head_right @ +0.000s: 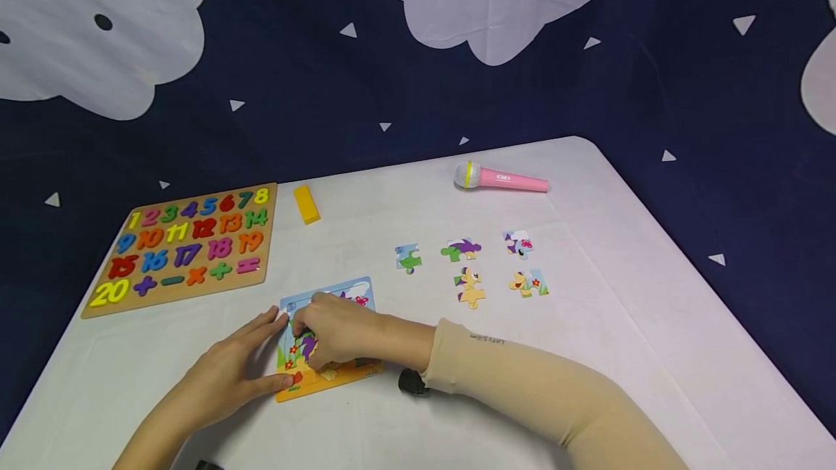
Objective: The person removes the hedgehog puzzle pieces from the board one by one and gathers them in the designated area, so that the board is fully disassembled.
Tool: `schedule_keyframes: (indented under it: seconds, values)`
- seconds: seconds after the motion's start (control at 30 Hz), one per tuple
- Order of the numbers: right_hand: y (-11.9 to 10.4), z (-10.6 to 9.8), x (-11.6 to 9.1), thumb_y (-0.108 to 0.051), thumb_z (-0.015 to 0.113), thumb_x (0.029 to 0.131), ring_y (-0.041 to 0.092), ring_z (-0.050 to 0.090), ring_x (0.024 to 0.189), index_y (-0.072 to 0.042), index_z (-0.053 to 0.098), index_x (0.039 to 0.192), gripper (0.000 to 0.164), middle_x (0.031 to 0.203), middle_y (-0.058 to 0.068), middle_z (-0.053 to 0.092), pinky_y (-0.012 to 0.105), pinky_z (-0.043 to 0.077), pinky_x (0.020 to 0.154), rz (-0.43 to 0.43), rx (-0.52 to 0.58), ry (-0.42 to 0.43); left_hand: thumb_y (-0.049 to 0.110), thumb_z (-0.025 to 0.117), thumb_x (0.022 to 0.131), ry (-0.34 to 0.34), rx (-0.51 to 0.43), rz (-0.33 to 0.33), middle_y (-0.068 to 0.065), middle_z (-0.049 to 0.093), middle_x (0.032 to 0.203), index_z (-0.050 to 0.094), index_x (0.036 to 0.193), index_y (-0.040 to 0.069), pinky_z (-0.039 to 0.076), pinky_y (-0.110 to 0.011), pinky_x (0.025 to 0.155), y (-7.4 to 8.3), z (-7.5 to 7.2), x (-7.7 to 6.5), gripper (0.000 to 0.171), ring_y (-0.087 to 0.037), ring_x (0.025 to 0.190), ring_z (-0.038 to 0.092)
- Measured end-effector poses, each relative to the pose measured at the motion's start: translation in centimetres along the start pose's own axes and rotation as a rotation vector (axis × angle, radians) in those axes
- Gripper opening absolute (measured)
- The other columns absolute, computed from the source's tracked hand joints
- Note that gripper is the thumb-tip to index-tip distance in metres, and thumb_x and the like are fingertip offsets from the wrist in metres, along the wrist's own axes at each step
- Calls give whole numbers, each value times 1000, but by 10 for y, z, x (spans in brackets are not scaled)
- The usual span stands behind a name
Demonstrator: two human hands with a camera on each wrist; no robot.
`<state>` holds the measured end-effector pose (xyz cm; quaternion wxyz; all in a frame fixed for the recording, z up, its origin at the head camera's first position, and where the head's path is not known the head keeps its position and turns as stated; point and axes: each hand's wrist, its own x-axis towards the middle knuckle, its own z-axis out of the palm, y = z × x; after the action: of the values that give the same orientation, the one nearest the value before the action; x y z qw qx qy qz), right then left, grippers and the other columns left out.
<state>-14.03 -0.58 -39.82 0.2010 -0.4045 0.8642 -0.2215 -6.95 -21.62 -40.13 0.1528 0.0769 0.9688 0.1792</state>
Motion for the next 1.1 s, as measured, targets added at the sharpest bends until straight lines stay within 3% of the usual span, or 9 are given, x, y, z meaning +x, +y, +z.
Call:
schedule_keyframes:
  seconds: [0.3, 0.47, 0.6, 0.8, 1.1]
  values:
    - [2, -1, 1, -24, 91, 86, 4, 52, 90, -17, 78, 128, 44, 99, -9, 67, 15, 46, 81, -37, -4, -3, 56, 91, 80, 3, 3, 6, -19, 41, 171, 51, 160, 13, 44, -74, 114, -1, 0, -1, 100, -50, 155, 42]
    - [8, -6, -4, -25, 91, 85, 4, 54, 94, -17, 78, 128, 45, 109, -6, 68, 16, 50, 80, -10, -5, -2, 58, 90, 80, 11, 7, 8, -19, 41, 171, 51, 160, 13, 45, -73, 114, 0, 0, -1, 100, -50, 155, 42]
    - [19, -20, -15, -24, 89, 85, 9, 55, 94, -17, 78, 130, 47, 113, -2, 67, 21, 51, 81, 39, 21, 34, 59, 90, 79, 6, 11, -6, -19, 40, 171, 51, 160, 13, 45, -73, 115, 1, 0, 0, 101, -50, 155, 42]
    - [41, -37, -36, -25, 88, 86, 13, 55, 93, -18, 78, 128, 44, 107, -2, 64, 27, 50, 79, 80, 57, 94, 59, 91, 78, 6, 20, -16, -19, 40, 171, 51, 160, 12, 44, -72, 116, 3, 0, 2, 102, -49, 155, 41]
    - [68, -50, -63, -16, 88, 82, 14, 56, 92, -16, 79, 127, 45, 100, 0, 63, 28, 51, 79, 112, 83, 149, 59, 91, 77, 6, 24, -32, -19, 40, 171, 52, 160, 12, 43, -72, 117, 3, 2, 1, 103, -49, 156, 40]
